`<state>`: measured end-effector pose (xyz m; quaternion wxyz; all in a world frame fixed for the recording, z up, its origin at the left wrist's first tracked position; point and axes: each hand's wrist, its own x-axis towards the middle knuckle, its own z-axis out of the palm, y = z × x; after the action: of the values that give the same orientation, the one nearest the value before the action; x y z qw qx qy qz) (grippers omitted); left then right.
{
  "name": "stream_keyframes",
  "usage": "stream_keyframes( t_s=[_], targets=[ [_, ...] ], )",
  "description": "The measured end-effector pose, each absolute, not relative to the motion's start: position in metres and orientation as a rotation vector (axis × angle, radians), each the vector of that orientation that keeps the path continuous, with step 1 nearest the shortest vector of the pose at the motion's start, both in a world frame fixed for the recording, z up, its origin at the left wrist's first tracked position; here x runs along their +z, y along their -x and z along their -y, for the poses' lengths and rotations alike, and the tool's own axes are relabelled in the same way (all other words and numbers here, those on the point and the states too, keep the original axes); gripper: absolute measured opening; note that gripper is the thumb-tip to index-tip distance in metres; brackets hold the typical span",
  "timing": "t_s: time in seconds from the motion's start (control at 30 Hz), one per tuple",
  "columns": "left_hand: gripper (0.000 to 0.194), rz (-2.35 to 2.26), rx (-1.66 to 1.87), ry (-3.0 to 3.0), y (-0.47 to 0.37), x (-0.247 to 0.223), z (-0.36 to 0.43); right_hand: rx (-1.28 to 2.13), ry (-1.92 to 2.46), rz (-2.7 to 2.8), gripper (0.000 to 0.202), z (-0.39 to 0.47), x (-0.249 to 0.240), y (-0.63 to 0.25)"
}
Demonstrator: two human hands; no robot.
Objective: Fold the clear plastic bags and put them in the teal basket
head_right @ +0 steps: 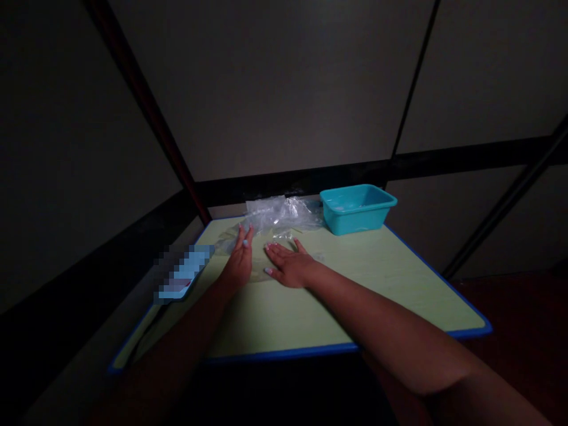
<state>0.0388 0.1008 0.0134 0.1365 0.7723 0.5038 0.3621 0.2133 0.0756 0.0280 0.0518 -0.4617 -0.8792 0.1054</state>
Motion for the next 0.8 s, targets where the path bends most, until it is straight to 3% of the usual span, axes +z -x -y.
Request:
stream_keyframes(
  t_s=[0.13,0.3,0.57,0.67,0.8],
  targets=[
    [0.059,-1.731,0.613,-2.345,-0.036,0.012,-0.098,0.429,1.535,2.677,0.066,-0.079,0.028,-0.218],
    [0.065,-1.761,0.106,-2.430,-0.035,0.005,-0.095,0.505,1.534,2.674,0.063,-0.082,0.034,-0.224],
    [0.060,-1.844,0.217,-2.565,-0.037,0.014,-0.089,0.262,1.552,2.449,0.045,-0.114,0.052,-0.274],
    [0.058,-1.807,0.345,-2.631,-0.041,0.018,-0.088,0.398,1.654,2.454,0.034,-0.119,0.063,-0.293],
    [0.058,-1.497,0.259,-2.738,-0.045,0.018,-0.085,0.564,1.757,2.567,0.030,-0.117,0.071,-0.309]
  ],
)
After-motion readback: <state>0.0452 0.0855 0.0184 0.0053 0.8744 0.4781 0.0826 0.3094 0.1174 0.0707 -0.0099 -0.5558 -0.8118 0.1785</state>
